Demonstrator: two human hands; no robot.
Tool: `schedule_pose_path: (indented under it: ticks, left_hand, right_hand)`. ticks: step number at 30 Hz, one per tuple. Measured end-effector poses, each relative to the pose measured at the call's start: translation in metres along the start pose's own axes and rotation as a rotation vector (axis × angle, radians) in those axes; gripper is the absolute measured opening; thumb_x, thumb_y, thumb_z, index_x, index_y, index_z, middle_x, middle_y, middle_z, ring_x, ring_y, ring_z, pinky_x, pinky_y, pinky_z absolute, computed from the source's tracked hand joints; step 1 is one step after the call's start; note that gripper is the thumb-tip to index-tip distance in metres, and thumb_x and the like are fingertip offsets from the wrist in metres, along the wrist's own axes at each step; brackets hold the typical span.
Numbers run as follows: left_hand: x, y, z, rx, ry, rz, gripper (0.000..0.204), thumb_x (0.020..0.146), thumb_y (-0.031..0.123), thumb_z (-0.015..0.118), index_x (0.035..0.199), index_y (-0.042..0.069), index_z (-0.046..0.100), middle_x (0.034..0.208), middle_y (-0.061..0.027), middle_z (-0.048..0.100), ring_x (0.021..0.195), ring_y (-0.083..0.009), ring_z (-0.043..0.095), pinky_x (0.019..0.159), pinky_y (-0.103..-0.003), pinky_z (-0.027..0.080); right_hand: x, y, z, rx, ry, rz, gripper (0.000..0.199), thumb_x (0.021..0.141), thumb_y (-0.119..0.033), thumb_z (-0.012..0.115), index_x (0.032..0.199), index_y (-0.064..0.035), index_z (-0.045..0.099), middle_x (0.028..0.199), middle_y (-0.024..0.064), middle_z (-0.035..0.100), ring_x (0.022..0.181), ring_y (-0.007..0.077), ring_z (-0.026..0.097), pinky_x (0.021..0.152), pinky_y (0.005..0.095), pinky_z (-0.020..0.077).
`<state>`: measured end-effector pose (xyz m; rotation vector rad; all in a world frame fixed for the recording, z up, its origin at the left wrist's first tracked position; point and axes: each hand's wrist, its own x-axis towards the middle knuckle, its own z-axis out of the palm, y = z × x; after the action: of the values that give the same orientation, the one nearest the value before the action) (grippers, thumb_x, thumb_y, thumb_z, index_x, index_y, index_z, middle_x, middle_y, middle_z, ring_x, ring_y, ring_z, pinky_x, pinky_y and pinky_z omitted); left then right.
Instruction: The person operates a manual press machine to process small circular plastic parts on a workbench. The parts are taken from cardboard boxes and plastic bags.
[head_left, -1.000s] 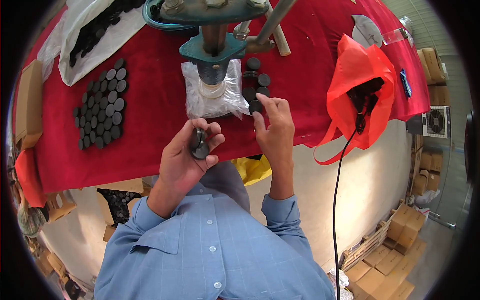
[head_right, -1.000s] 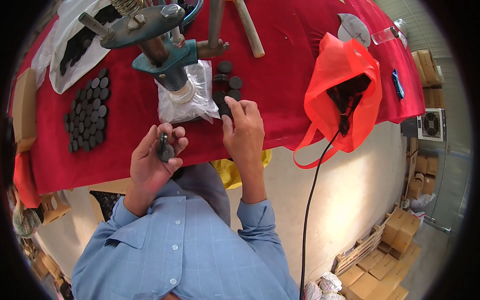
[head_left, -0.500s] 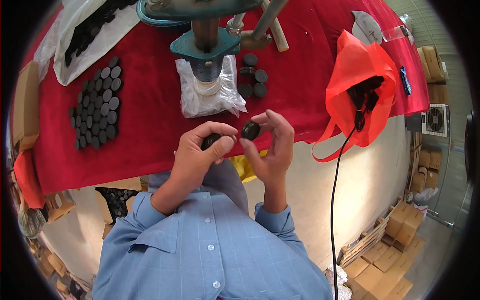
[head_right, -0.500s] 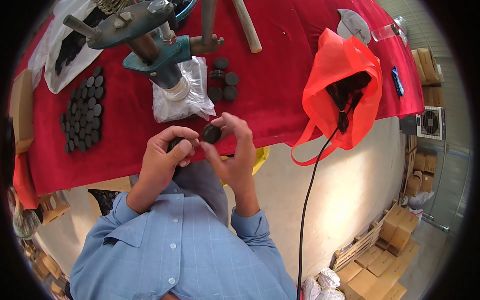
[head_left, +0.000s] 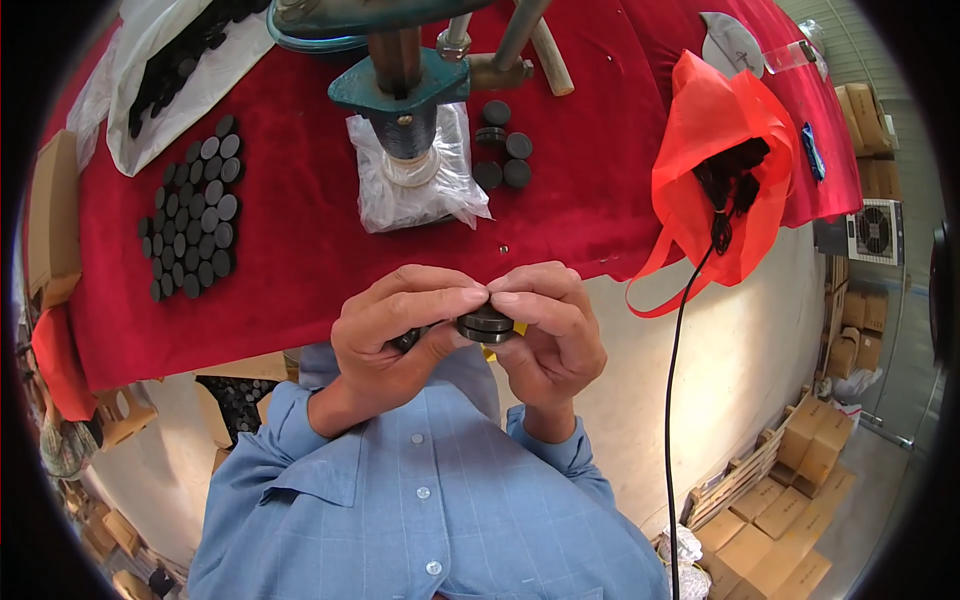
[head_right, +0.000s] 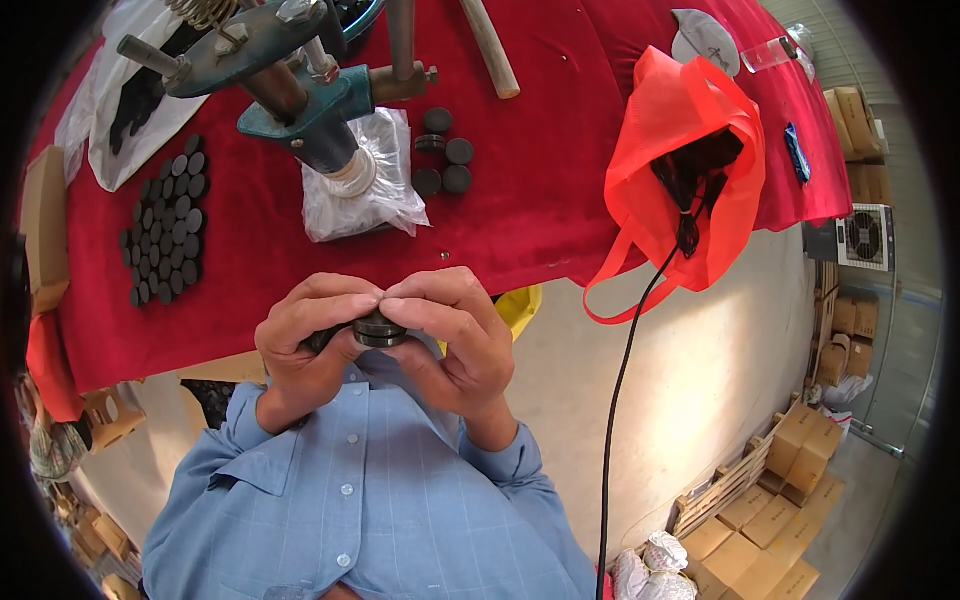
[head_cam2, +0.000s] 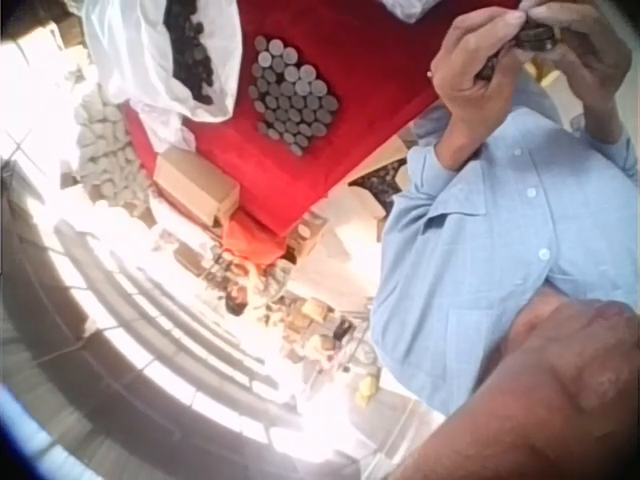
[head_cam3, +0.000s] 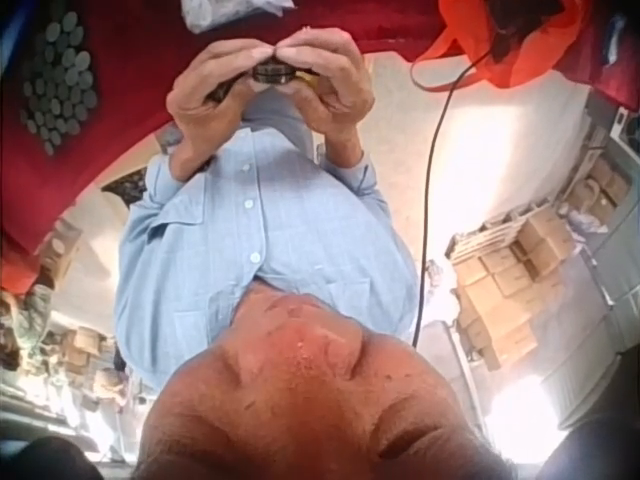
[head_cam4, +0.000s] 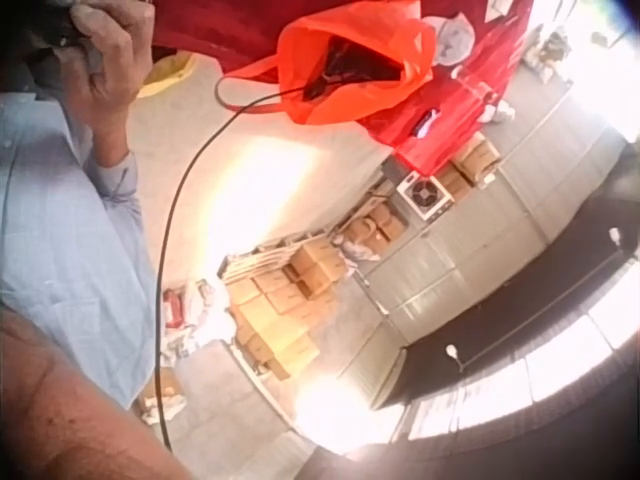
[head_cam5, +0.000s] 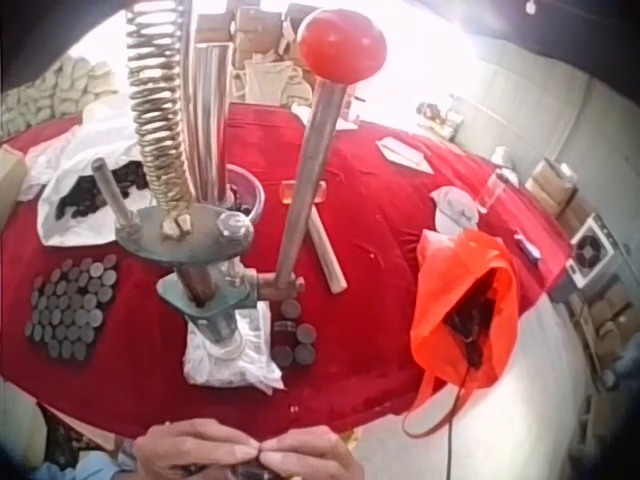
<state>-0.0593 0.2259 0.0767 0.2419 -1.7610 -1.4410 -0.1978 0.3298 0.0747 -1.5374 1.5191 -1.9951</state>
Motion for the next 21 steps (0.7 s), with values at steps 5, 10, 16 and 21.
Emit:
schedule_pose_path:
  ticks: [5, 10, 16, 21]
  left_hand:
    - [0.001, 0.008, 0.0, 0.102, -0.005, 0.015, 0.034, 0.082, 0.003, 0.081, 0.115, 0.001, 0.073, 0.106, -0.0157, 0.072, 0.092, -0.0227, 0.072, 0.075, -0.03, 0.059]
    - [0.001, 0.005, 0.0, 0.144, 0.016, 0.13, 0.034, 0.078, 0.003, 0.083, 0.111, 0.001, 0.074, 0.103, -0.0153, 0.072, 0.085, -0.0213, 0.072, 0.067, -0.028, 0.058]
    - [-0.002, 0.007, -0.001, 0.181, 0.03, 0.121, 0.029, 0.077, 0.002, 0.084, 0.104, 0.0, 0.074, 0.098, -0.0146, 0.072, 0.081, -0.0219, 0.072, 0.064, -0.029, 0.057]
    - [-0.006, -0.002, 0.0, 0.052, 0.064, -0.031, 0.022, 0.087, 0.011, 0.078, 0.104, -0.001, 0.07, 0.097, -0.0126, 0.069, 0.078, -0.0165, 0.066, 0.066, -0.026, 0.053]
  right_hand:
    - [0.001, -0.003, 0.001, -0.041, 0.021, -0.044, 0.033, 0.078, -0.002, 0.079, 0.109, -0.0006, 0.068, 0.1, 0.0153, 0.068, 0.086, 0.0265, 0.065, 0.07, 0.0347, 0.052]
    - [0.004, -0.007, 0.002, -0.058, 0.003, -0.098, 0.029, 0.08, -0.008, 0.078, 0.107, -0.0007, 0.069, 0.097, 0.0134, 0.068, 0.083, 0.0257, 0.064, 0.069, 0.0359, 0.0511]
    - [0.002, -0.01, 0.012, -0.156, 0.053, -0.108, 0.022, 0.083, -0.006, 0.073, 0.103, 0.0011, 0.07, 0.091, 0.0127, 0.068, 0.082, 0.0256, 0.063, 0.068, 0.0359, 0.05]
    - [-0.002, -0.015, 0.018, -0.129, 0.026, 0.041, 0.026, 0.083, -0.002, 0.074, 0.108, 0.0024, 0.068, 0.098, 0.015, 0.066, 0.085, 0.0256, 0.063, 0.073, 0.0347, 0.0512]
